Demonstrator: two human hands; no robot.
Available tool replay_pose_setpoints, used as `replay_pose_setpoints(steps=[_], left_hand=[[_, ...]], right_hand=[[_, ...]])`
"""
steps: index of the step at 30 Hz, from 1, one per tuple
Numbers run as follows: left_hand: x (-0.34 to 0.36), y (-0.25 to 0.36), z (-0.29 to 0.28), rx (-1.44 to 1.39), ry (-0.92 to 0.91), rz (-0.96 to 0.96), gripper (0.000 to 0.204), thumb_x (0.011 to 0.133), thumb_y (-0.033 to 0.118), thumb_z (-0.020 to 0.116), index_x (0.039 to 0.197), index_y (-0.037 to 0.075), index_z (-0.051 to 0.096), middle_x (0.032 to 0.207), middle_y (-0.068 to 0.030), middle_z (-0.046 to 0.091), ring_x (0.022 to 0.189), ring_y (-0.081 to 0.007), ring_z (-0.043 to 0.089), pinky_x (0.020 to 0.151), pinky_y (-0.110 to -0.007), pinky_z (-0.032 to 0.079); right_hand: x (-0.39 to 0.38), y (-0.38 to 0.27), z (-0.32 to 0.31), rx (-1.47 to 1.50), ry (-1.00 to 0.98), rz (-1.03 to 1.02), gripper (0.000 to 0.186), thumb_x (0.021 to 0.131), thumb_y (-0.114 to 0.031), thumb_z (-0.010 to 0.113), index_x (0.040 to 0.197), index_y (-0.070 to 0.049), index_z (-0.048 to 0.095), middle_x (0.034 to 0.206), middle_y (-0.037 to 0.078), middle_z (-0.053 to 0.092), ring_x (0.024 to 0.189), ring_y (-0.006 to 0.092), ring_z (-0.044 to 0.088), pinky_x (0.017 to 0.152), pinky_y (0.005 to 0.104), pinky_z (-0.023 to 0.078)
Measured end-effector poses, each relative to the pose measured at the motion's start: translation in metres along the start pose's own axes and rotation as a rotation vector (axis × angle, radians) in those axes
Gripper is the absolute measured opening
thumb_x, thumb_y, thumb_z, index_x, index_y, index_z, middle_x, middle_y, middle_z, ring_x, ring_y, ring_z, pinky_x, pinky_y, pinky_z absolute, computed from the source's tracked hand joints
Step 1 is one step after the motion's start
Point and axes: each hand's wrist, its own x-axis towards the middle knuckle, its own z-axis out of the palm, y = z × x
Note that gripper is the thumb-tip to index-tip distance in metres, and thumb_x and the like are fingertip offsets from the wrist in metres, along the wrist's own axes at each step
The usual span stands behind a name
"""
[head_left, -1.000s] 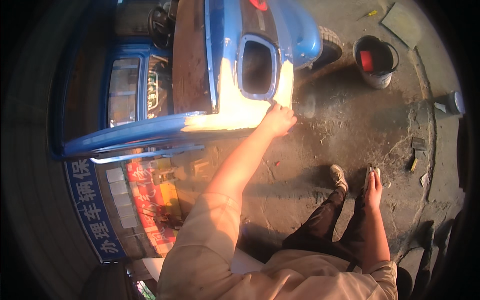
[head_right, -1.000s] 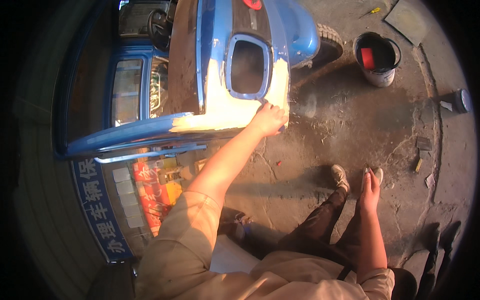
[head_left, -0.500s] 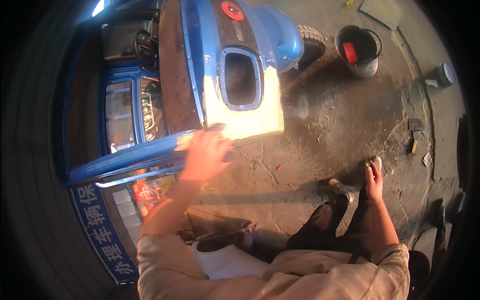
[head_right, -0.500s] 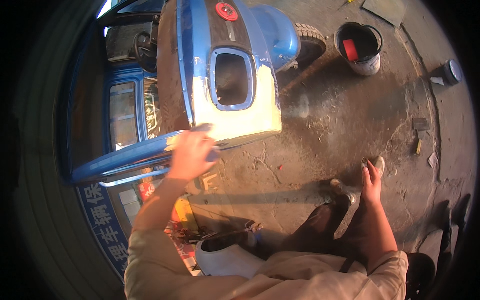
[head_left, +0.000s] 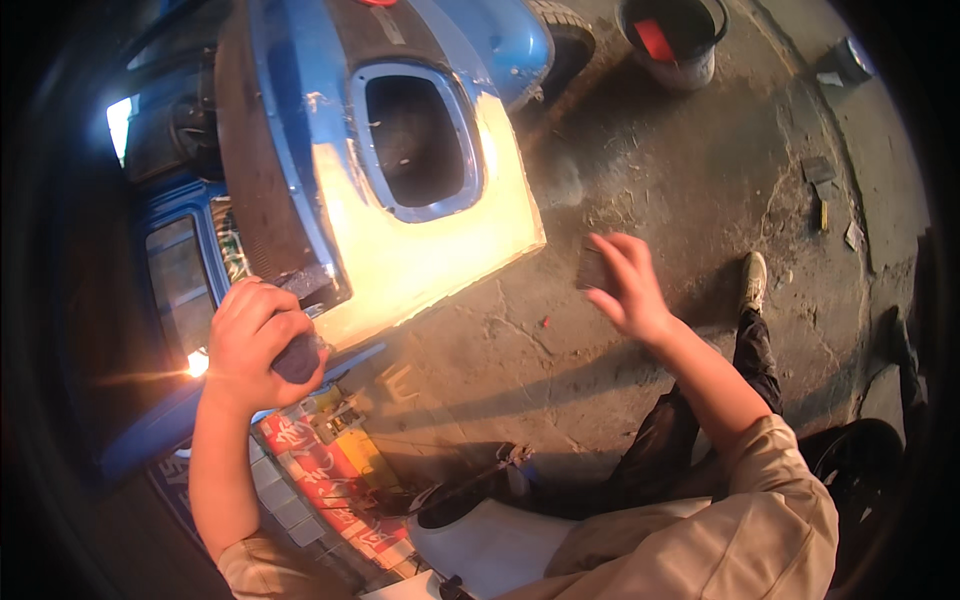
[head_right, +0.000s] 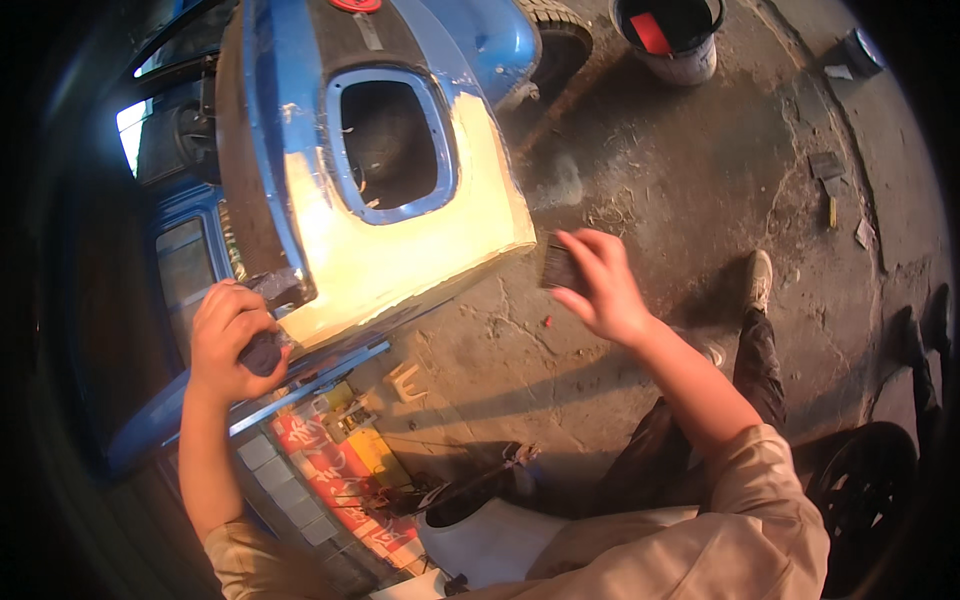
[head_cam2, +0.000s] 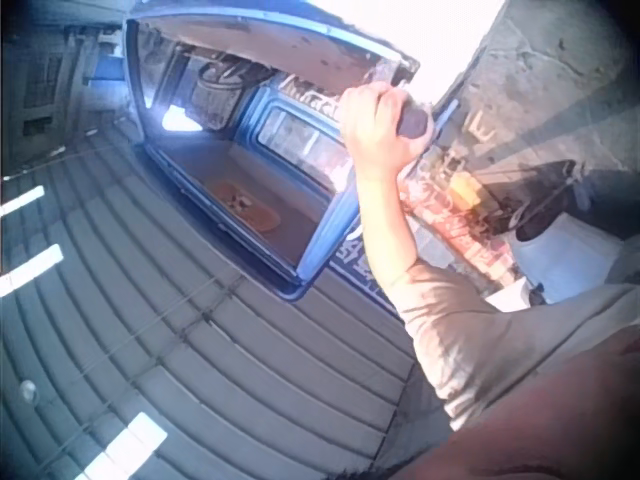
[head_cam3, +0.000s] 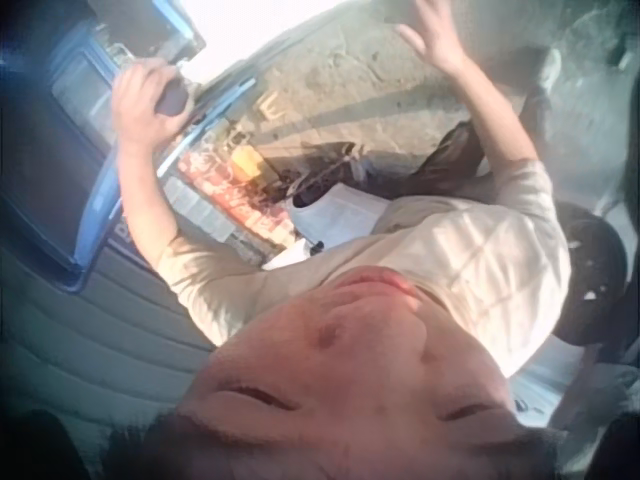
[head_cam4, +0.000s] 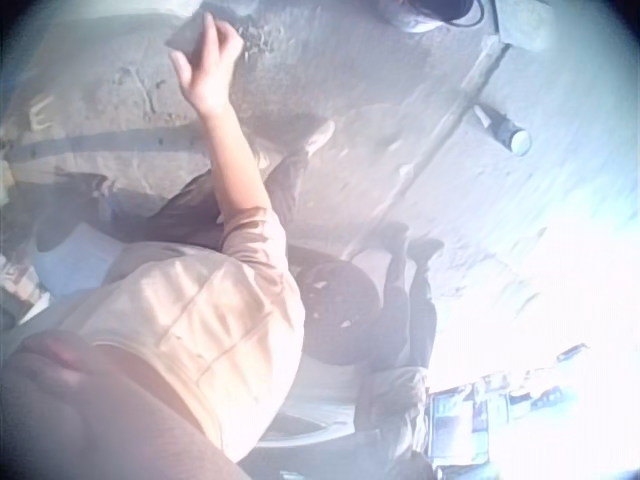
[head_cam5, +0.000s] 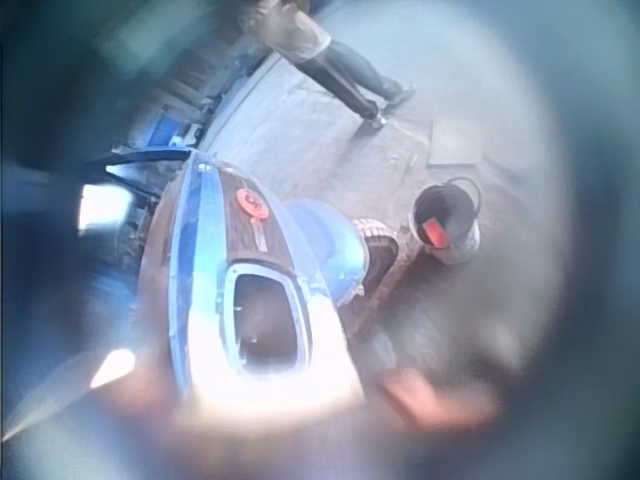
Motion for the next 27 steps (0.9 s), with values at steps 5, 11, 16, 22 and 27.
replay_pose_setpoints(steps=[5, 11, 16, 22, 27], left_hand=[[0.019, -0.012, 0.014, -0.036, -0.070, 0.047, 0.037, 0.057, 0.021, 0.084, 0.087, 0.009, 0.065, 0.089, -0.0092, 0.061, 0.081, -0.0320, 0.062, 0.084, -0.051, 0.051], [-0.003, -0.019, 0.018, 0.125, -0.132, 0.030, 0.037, 0.059, 0.022, 0.082, 0.088, 0.010, 0.063, 0.091, -0.0103, 0.060, 0.082, -0.0318, 0.061, 0.083, -0.055, 0.050], [0.001, 0.005, 0.000, 0.128, -0.297, -0.056, 0.036, 0.073, 0.023, 0.079, 0.097, 0.006, 0.058, 0.094, -0.0166, 0.056, 0.086, -0.0364, 0.059, 0.079, -0.057, 0.048], [0.007, -0.005, -0.003, -0.010, -0.336, -0.080, 0.033, 0.085, 0.028, 0.079, 0.105, 0.008, 0.062, 0.108, -0.0124, 0.063, 0.098, -0.0353, 0.062, 0.090, -0.059, 0.052], [0.020, 0.004, 0.002, -0.003, -0.385, -0.256, 0.041, 0.067, 0.015, 0.074, 0.103, 0.007, 0.057, 0.102, -0.0179, 0.055, 0.089, -0.0352, 0.057, 0.078, -0.053, 0.045]], right_hand=[[0.054, -0.011, 0.087, 0.130, 0.082, -0.016, 0.074, 0.087, -0.023, 0.079, 0.150, -0.002, 0.046, 0.139, 0.021, 0.046, 0.126, 0.0403, 0.046, 0.110, 0.0476, 0.040], [0.053, -0.009, 0.132, 0.268, 0.151, 0.064, 0.078, 0.087, -0.036, 0.077, 0.149, 0.001, 0.048, 0.142, 0.021, 0.045, 0.129, 0.0386, 0.045, 0.111, 0.0475, 0.037], [0.058, -0.019, 0.150, 0.212, 0.316, 0.093, 0.079, 0.081, -0.053, 0.080, 0.136, 0.000, 0.061, 0.131, 0.019, 0.054, 0.119, 0.0354, 0.052, 0.104, 0.0467, 0.041], [0.073, 0.008, 0.139, 0.287, 0.262, 0.020, 0.078, 0.074, -0.053, 0.086, 0.131, -0.002, 0.066, 0.125, 0.015, 0.057, 0.113, 0.0332, 0.053, 0.100, 0.0445, 0.043], [0.101, 0.028, 0.135, 0.368, 0.259, 0.081, 0.077, 0.076, -0.046, 0.087, 0.135, -0.003, 0.064, 0.126, 0.015, 0.054, 0.116, 0.0321, 0.051, 0.102, 0.0429, 0.042]])
